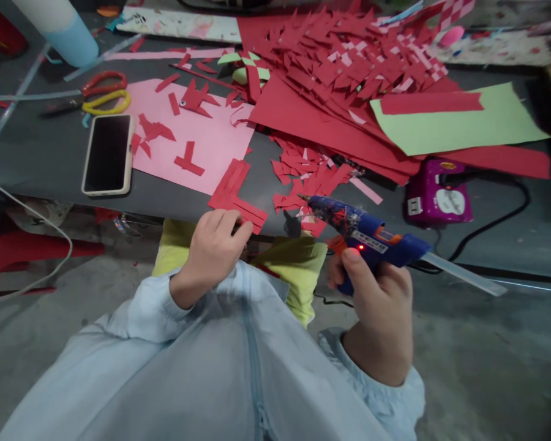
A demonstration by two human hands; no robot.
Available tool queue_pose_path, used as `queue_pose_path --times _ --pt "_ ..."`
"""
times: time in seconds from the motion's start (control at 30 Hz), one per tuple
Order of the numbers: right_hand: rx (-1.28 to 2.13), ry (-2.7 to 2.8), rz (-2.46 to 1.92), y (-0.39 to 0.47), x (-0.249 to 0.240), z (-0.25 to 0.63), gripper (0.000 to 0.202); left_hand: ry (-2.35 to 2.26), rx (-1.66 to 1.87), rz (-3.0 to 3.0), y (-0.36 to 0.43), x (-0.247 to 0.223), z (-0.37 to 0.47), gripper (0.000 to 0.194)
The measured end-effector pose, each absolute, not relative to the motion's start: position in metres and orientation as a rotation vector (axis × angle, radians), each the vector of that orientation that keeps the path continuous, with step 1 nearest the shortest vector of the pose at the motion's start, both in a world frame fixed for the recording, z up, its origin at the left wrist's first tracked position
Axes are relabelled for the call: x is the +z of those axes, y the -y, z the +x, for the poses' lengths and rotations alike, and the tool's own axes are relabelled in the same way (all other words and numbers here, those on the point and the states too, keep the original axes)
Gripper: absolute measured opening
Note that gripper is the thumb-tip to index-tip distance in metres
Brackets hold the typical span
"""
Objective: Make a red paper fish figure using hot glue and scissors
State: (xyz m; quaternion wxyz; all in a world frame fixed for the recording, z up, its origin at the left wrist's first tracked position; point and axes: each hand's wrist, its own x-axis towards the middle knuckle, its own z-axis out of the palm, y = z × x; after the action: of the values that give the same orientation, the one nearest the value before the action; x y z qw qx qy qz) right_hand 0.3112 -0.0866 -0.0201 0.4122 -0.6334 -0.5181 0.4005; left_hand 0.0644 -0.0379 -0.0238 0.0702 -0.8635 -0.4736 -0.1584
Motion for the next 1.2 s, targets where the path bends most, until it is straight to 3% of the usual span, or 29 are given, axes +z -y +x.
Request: queue_pose_path --times 0.33,0.57,0.9,1.03,1.2 --pt "1.066 1.189 -1.577 0.084 -0.017 0.305 0.034 1.342 -0.576 -2.591 0.036 -0.033 0.066 0.022" --pt "1.069 1.199 -1.576 0.083 -0.020 0.305 0.035 1.083 -0.935 -2.611 0.028 -0.036 0.051 0.012" --pt "1.097 1.207 -1.566 0.081 -0.023 0.302 0.034 1.347 -0.632 -2.538 0.027 -0.020 -0.008 0.023" --pt "1.119 1.200 -1.567 0.079 -0.022 0.299 0.030 1.514 -0.545 -2.499 0.024 -0.017 -0.002 0.032" --pt "1.108 1.209 -1.573 0.079 -0.021 0.296 0.038 1.600 -0.345 -2.586 0.014 -0.017 0.025 0.044"
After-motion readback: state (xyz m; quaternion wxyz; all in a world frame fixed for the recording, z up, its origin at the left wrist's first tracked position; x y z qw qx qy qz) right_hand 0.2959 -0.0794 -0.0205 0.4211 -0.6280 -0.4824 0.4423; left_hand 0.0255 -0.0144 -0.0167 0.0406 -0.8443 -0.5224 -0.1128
